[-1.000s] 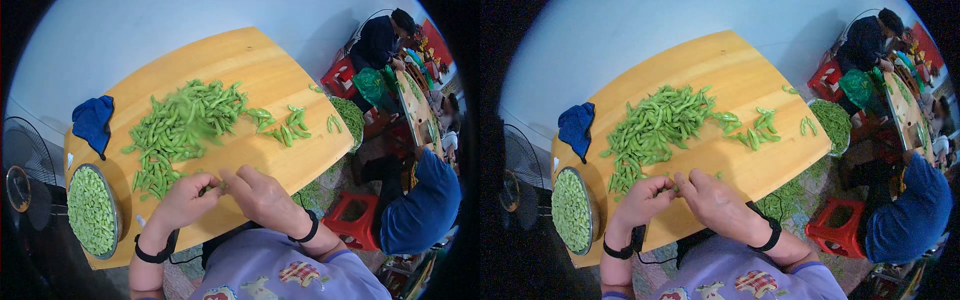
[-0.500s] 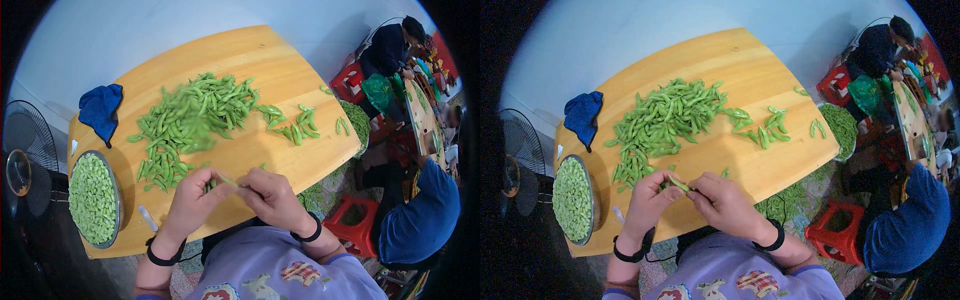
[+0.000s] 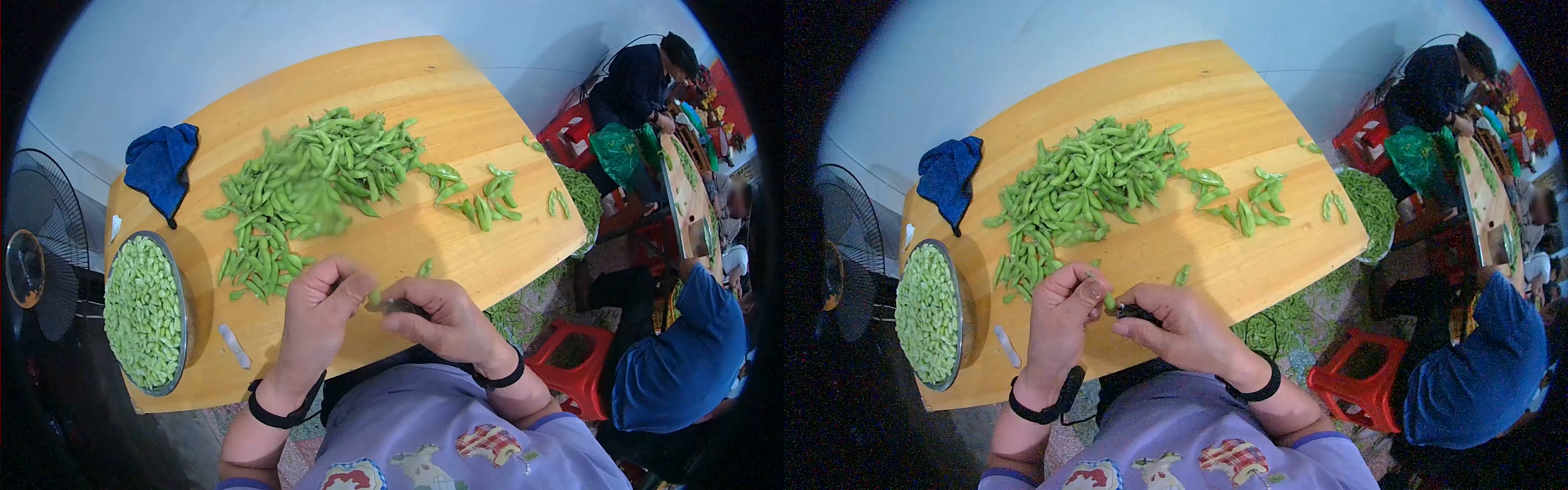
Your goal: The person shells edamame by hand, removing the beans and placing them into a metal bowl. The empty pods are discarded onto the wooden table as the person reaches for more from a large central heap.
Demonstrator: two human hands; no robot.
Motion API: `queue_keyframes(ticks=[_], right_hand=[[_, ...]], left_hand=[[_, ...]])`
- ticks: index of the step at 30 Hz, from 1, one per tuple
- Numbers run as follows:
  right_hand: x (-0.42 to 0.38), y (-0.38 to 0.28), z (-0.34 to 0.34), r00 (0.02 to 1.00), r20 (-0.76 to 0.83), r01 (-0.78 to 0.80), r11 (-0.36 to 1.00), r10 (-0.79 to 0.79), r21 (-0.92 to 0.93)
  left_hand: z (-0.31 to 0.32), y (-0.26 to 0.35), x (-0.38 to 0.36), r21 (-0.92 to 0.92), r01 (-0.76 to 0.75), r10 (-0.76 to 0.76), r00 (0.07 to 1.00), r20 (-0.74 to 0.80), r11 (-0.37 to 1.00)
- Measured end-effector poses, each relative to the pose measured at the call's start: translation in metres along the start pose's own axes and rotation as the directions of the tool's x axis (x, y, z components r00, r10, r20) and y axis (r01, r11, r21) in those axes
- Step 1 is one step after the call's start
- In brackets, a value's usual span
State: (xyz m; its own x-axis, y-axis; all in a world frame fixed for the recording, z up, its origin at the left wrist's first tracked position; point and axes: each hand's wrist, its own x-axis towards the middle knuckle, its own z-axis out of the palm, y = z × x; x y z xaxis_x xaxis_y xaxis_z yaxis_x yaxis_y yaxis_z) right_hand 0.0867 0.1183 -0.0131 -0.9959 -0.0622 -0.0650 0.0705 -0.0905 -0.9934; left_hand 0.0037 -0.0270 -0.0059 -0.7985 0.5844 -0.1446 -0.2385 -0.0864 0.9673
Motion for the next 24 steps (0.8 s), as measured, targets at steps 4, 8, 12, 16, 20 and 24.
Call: queue_keyframes(ticks=[4,8,12,16,20,24], right_hand=[[-0.001,-0.003,0.003,0.989,-0.079,0.113,0.987,-0.123,-0.118],[-0.002,-0.006,0.003,0.97,-0.093,0.188,0.933,-0.226,-0.308],[-0.003,-0.006,0.003,0.965,-0.118,0.178,0.917,-0.233,-0.357],[-0.007,-0.008,0.006,0.946,-0.132,0.232,0.904,-0.295,-0.358],[-0.006,-0.004,0.007,0.946,-0.134,0.218,0.887,-0.294,-0.408],[-0.005,-0.004,0.006,0.947,-0.142,0.214,0.893,-0.29,-0.396]], left_hand=[[0.005,-0.003,-0.001,-0.014,-0.054,0.054,0.998,-0.018,0.998],[0.01,-0.002,-0.002,-0.027,-0.061,0.06,0.997,-0.046,0.998],[0.013,-0.002,-0.005,-0.042,-0.065,0.063,0.997,-0.054,0.997],[0.014,-0.001,-0.005,-0.059,-0.079,0.076,0.995,-0.058,0.995],[0.016,-0.001,-0.004,-0.021,-0.093,0.092,0.994,-0.061,0.995],[0.016,-0.002,-0.005,-0.007,-0.1,0.099,0.993,-0.062,0.995]])
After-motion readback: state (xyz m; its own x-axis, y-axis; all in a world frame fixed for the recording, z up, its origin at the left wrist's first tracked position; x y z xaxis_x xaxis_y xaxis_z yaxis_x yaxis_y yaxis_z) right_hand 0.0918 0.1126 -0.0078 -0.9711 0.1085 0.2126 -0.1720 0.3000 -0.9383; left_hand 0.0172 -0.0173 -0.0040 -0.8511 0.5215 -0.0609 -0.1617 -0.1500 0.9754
